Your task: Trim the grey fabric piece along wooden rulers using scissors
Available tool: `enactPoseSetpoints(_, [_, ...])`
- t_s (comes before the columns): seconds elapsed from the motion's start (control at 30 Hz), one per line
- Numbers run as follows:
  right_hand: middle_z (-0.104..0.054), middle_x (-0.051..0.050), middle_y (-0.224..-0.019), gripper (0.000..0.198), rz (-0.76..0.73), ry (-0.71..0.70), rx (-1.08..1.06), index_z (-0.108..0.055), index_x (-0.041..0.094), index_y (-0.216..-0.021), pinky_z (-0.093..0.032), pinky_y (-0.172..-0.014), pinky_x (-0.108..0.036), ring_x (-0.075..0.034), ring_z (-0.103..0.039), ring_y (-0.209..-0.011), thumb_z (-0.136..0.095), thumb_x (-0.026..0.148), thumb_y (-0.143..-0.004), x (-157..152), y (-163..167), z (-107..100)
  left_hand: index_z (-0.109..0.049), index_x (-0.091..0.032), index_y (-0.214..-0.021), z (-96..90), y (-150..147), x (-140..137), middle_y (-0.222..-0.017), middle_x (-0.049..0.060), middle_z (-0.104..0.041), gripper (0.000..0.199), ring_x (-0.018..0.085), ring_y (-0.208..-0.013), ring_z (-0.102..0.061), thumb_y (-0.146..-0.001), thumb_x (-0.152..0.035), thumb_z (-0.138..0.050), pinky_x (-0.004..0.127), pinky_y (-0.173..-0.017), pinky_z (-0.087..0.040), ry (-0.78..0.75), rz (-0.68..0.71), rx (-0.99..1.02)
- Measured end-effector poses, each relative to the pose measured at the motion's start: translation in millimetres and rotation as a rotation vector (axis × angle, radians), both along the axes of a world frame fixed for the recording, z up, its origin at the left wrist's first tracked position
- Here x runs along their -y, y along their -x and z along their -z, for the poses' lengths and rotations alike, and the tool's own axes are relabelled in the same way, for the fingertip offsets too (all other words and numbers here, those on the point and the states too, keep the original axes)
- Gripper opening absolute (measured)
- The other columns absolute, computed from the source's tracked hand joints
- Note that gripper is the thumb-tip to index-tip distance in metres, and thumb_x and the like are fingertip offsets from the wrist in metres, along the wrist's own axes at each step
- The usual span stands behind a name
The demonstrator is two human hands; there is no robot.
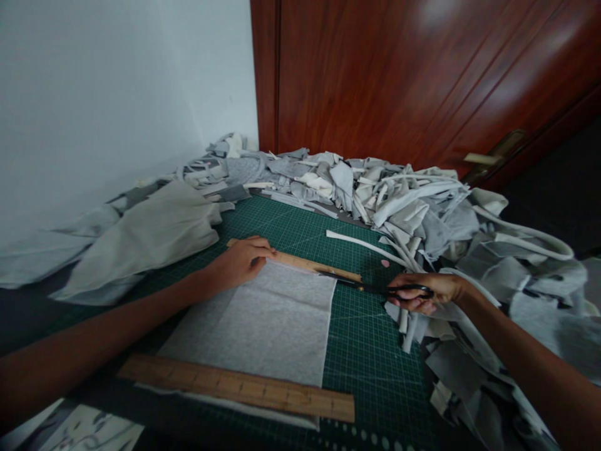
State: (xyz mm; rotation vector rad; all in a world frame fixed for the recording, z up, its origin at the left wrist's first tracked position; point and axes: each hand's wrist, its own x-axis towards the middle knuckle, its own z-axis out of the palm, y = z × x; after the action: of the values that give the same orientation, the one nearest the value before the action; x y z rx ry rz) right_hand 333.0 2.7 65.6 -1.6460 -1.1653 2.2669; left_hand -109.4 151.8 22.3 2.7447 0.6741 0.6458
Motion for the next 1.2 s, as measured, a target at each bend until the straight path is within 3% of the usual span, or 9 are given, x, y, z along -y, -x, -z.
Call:
enactPoseSetpoints(0.13, [-0.035, 0.009, -0.056, 0.050, -0.121, 0.036, -0.108, -0.060, 0.016, -0.092, -0.022, -0.035, -0.013, -0.002, -0.020, -0.041, -0.073, 0.064, -0.082, -5, -2, 5, -0.078, -0.016, -0.102, 0.5, 0, 0, -0.101, 0.007, -0.074, 0.038, 0.020, -0.098, -0.067, -0.086, 0.001, -0.049, 0.034, -0.094, -0.054, 0.017, 0.001, 0.016])
enactPoseSetpoints(0.3, [-0.034, 0.010, -0.059, 0.043, -0.173, -0.009, -0.131, -0.059, 0.016, -0.095, -0.023, -0.037, -0.012, -0.002, -0.019, -0.043, -0.074, 0.055, -0.087, -9, -3, 5, -0.078, -0.017, -0.101, 2.5, -1, -1, -0.102, 0.006, -0.074, 0.038, 0.019, -0.099, -0.067, -0.086, 0.001, -0.048, 0.035, -0.096, -0.053, 0.011, 0.011, 0.025])
enactPoseSetpoints(0.5, [-0.035, 0.010, -0.060, 0.050, -0.217, -0.020, -0.116, -0.059, 0.016, -0.096, -0.023, -0.035, -0.012, -0.002, -0.021, -0.044, -0.078, 0.060, -0.081, -22, 2, 3, -0.078, -0.017, -0.100, 2.5, 0, -1, -0.101, 0.006, -0.074, 0.037, 0.019, -0.098, -0.067, -0.086, 0.001, -0.049, 0.036, -0.095, -0.053, 0.004, 0.010, 0.026])
enactPoseSetpoints(0.7, [-0.037, 0.010, -0.061, 0.045, -0.279, -0.039, -0.125, -0.058, 0.016, -0.096, -0.024, -0.036, -0.012, -0.002, -0.023, -0.044, -0.074, 0.057, -0.086, -28, 7, 3, -0.078, -0.016, -0.100, 1.0, 0, 0, -0.100, 0.006, -0.074, 0.037, 0.019, -0.098, -0.067, -0.086, 0.001, -0.048, 0.033, -0.094, -0.052, 0.010, -0.002, 0.006])
enactPoseSetpoints(0.97, [-0.032, 0.010, -0.057, 0.048, -0.206, -0.057, -0.033, -0.060, 0.016, -0.093, -0.020, -0.036, -0.014, -0.003, -0.019, -0.043, -0.070, 0.062, -0.085, -24, 8, 2, -0.078, -0.016, -0.100, -0.8, 0, 1, -0.101, 0.006, -0.075, 0.038, 0.019, -0.097, -0.068, -0.085, 0.001, -0.048, 0.035, -0.095, -0.053, 0.010, 0.013, 0.026])
enactPoseSetpoints(1.2, [-0.034, 0.009, -0.054, 0.056, -0.149, -0.126, 0.104, -0.063, 0.017, -0.089, -0.016, -0.035, -0.015, -0.003, -0.018, -0.042, -0.077, 0.069, -0.073, -15, 15, 0, -0.078, -0.016, -0.101, 1.3, 1, 0, -0.101, 0.007, -0.074, 0.038, 0.020, -0.097, -0.067, -0.086, 0.001, -0.048, 0.034, -0.093, -0.053, 0.028, -0.003, 0.028])
